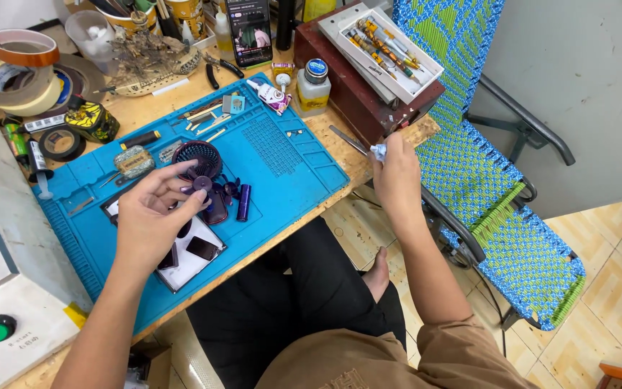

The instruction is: Clean and assemble small plastic fan components on a workbench

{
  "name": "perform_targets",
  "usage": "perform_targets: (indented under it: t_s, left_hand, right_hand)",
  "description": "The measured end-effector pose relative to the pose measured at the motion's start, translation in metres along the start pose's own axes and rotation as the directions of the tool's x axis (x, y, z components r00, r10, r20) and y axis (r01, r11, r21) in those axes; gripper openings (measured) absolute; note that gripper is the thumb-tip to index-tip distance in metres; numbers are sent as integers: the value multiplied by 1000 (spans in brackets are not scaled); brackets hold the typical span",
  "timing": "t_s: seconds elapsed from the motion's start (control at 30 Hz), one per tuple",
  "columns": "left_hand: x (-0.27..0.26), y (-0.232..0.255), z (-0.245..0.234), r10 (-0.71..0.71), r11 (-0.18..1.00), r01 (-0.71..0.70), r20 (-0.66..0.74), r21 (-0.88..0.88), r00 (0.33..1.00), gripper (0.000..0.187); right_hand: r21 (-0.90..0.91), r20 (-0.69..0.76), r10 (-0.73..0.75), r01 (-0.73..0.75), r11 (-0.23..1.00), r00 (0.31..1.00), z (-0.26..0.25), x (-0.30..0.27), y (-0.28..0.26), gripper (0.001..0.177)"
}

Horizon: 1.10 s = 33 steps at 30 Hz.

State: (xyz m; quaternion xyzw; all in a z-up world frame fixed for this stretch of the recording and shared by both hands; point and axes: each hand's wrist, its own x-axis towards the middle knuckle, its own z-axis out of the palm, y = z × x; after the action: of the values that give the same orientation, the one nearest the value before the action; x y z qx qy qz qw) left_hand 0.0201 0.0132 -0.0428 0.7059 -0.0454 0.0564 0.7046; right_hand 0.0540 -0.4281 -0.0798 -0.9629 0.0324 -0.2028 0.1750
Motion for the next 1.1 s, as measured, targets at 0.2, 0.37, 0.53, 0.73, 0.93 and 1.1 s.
perform_targets:
  t_s: [0.2, 0.37, 0.53, 0.73, 0.93, 1.1]
  left_hand:
    - [-3, 8, 3, 0, 1000, 0, -6, -15, 1000, 56]
    - [-4, 5, 4, -24, 1000, 24, 7, 6, 1000, 56]
    - [-2, 7, 7, -64, 998, 64, 2, 11, 998, 56]
    - [-7, 9, 5, -18, 985, 6, 67, 173, 998, 49]
    - [-7, 17, 5, -58, 982, 43, 75, 185, 996, 51]
    - [-9, 15, 5, -21, 991, 17, 33, 134, 999, 51]
  right_hand:
    - [10, 58, 17, -18, 1000, 998, -6, -4, -16, 25]
    - [84, 79, 39, -45, 995, 996, -5, -12, -16, 23]
    - [270, -11, -29, 31, 962, 1000, -65, -8, -42, 21]
    - [349, -176, -14, 75, 934, 984, -99, 105, -24, 42]
    - [181, -29, -55, 59, 982, 998, -61, 168, -9, 36]
    - [534, -312, -314, 439, 723, 897, -59, 107, -87, 54]
